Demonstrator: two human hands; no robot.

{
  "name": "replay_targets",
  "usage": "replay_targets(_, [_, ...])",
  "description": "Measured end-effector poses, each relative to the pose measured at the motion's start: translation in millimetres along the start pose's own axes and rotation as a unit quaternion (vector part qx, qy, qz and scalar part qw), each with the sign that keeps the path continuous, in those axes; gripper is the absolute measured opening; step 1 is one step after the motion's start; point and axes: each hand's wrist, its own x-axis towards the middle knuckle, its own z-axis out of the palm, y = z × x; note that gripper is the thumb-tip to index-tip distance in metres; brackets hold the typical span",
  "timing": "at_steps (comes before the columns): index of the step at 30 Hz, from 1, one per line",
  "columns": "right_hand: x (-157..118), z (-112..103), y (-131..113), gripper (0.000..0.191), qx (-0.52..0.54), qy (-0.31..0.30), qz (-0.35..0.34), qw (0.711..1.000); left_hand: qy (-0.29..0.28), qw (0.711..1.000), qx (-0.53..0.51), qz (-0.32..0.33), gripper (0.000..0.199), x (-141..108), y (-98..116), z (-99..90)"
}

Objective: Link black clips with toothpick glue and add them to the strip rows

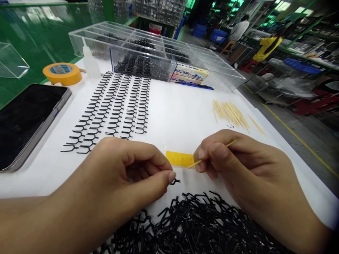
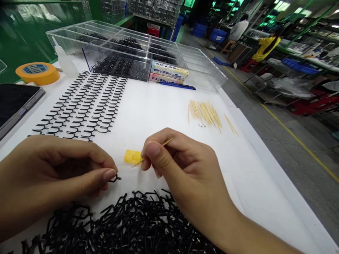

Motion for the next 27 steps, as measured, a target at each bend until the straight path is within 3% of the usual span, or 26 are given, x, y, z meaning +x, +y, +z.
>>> replay_targets(8, [-5.3, 2.6, -4.9, 0.019, 0.091, -0.035, 0.045, 0.994, 0.008, 0.995, 0.044, -0.093, 0.015, -5.2, 21.6, 1.0])
replay_targets(27, [-4.3, 2.6, -4.2, 0.018, 0.052, -0.041, 0.021, 0.998, 0.013, 0.996, 0.045, -0.070, 0.016, -4.5, 19.6, 1.6])
